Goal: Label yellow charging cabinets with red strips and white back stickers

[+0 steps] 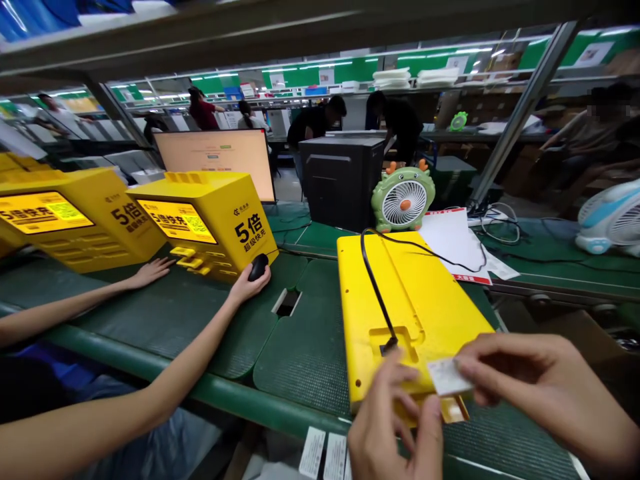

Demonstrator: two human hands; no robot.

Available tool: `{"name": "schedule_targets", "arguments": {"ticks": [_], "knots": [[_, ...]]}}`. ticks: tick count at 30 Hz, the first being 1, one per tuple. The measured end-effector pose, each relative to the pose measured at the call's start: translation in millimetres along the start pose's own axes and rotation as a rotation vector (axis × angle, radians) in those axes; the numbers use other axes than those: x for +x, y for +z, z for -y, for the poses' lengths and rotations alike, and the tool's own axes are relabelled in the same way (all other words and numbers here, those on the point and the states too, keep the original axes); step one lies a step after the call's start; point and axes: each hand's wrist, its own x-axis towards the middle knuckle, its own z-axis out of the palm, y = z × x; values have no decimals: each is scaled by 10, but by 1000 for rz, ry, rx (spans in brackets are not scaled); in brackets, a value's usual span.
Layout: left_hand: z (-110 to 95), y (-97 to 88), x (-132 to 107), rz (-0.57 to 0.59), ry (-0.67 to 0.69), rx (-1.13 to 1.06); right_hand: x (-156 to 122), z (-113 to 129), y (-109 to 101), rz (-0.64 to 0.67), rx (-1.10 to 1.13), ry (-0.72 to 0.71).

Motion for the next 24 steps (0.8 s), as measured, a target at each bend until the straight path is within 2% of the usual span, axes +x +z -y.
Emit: {"name": "schedule_targets", "arguments": {"ticks": [2, 3, 5, 7, 10, 14, 24], "knots": [[103, -86, 112, -132, 99, 133, 151, -62, -150, -124, -34, 79], [169, -127, 173, -154, 176, 194, 233, -88, -211, -148, -37, 135], [312, -179, 270, -69, 343, 250, 375, -127, -275, -135, -15, 237], [437, -173, 310, 69, 417, 252, 450, -146, -264, -116, 10, 293], [545, -98, 280, 149, 418, 273, 444, -136, -190, -104, 20, 307], [577, -39, 239, 134, 424, 258, 384, -98, -147, -130, 41, 322], [594, -39, 274, 133, 454, 264, 330, -157, -174, -114, 157, 331]]}}
